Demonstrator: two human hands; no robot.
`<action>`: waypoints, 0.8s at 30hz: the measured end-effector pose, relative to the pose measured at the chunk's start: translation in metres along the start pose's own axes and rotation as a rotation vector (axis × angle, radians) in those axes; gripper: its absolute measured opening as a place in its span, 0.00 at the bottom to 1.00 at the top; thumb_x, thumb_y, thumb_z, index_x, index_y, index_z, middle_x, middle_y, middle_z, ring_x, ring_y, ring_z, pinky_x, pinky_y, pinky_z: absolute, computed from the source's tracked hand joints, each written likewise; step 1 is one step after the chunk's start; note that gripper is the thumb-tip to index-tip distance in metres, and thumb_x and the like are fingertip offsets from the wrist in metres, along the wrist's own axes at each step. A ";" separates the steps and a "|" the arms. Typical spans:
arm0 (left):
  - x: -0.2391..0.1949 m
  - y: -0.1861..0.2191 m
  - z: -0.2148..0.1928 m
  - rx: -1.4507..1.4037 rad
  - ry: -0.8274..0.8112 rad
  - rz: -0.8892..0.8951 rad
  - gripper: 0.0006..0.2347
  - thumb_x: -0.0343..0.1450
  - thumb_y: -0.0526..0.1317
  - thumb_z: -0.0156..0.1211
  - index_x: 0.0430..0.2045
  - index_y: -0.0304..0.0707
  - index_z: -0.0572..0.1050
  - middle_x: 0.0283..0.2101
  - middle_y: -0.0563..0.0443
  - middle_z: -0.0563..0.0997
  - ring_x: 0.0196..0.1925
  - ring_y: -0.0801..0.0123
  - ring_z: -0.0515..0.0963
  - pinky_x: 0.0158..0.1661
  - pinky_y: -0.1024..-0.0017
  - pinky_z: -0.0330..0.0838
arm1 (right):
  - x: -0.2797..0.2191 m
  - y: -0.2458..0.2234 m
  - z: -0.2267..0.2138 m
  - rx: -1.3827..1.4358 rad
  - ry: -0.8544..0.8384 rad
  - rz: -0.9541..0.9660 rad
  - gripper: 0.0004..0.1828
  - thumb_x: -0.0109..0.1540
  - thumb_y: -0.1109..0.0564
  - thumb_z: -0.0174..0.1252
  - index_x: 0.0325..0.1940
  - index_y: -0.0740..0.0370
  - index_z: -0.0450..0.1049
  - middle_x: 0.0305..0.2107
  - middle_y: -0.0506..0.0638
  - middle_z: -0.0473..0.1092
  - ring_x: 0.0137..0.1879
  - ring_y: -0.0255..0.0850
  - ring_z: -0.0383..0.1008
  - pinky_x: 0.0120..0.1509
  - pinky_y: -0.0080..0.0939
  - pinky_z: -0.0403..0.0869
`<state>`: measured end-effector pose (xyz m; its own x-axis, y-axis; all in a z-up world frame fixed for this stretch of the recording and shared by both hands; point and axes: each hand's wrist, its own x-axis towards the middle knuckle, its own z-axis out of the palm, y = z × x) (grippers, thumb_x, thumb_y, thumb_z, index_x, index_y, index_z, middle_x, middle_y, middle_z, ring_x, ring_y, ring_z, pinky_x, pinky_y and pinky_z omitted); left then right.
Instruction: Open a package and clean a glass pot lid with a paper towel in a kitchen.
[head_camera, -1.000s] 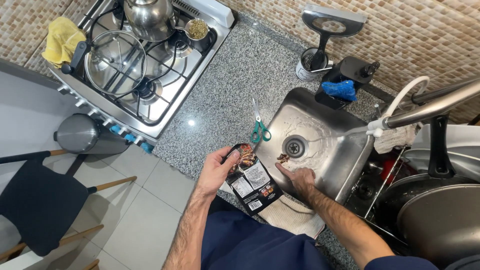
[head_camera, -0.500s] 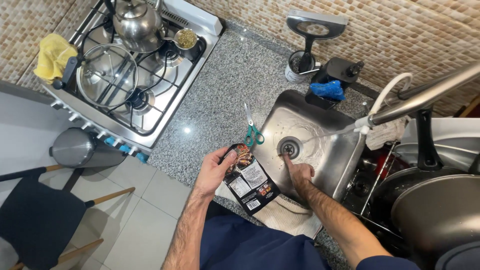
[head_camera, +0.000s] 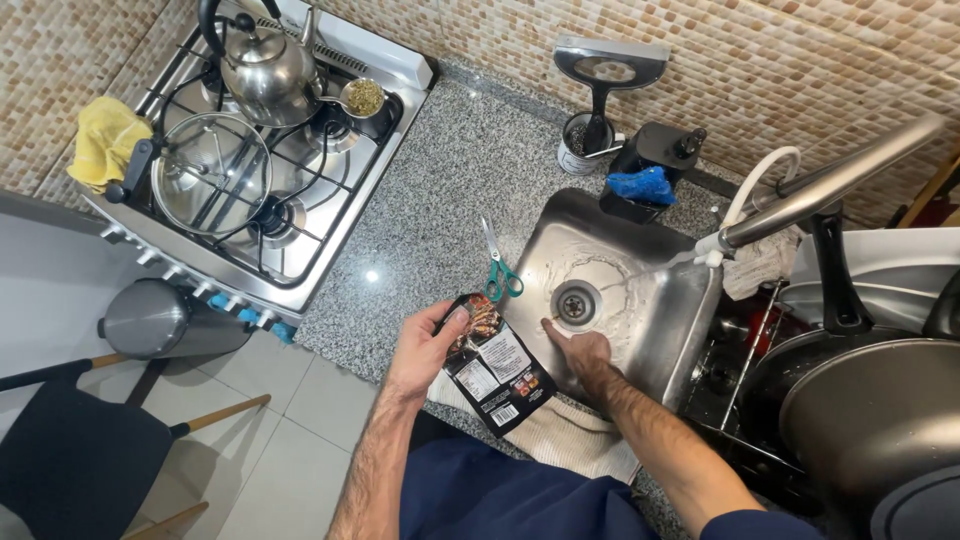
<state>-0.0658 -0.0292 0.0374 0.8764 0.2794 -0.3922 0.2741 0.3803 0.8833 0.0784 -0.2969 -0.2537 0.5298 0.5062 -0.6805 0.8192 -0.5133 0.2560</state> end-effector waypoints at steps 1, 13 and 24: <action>0.000 -0.004 -0.002 0.006 0.005 0.002 0.13 0.75 0.40 0.58 0.47 0.28 0.79 0.39 0.52 0.85 0.38 0.79 0.81 0.40 0.77 0.76 | 0.002 0.005 0.003 0.003 0.006 -0.005 0.55 0.67 0.62 0.55 0.82 0.34 0.24 0.23 0.45 0.70 0.24 0.34 0.70 0.25 0.36 0.72; 0.031 -0.030 0.021 0.040 -0.121 0.051 0.12 0.76 0.40 0.57 0.46 0.27 0.80 0.39 0.54 0.85 0.38 0.82 0.80 0.41 0.79 0.75 | -0.088 0.074 -0.087 1.108 0.562 0.365 0.13 0.67 0.53 0.56 0.49 0.61 0.81 0.32 0.59 0.79 0.33 0.50 0.82 0.45 0.47 0.79; 0.052 -0.054 0.004 0.185 -0.120 -0.074 0.13 0.74 0.37 0.60 0.49 0.28 0.80 0.38 0.53 0.84 0.36 0.79 0.78 0.38 0.77 0.74 | -0.074 0.068 -0.079 1.478 0.524 0.478 0.20 0.64 0.60 0.54 0.60 0.62 0.74 0.38 0.56 0.80 0.43 0.45 0.83 0.52 0.47 0.81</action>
<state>-0.0333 -0.0389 -0.0301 0.8888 0.1457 -0.4344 0.3979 0.2246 0.8895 0.1121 -0.3145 -0.1320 0.9226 0.1239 -0.3653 -0.1774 -0.7046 -0.6871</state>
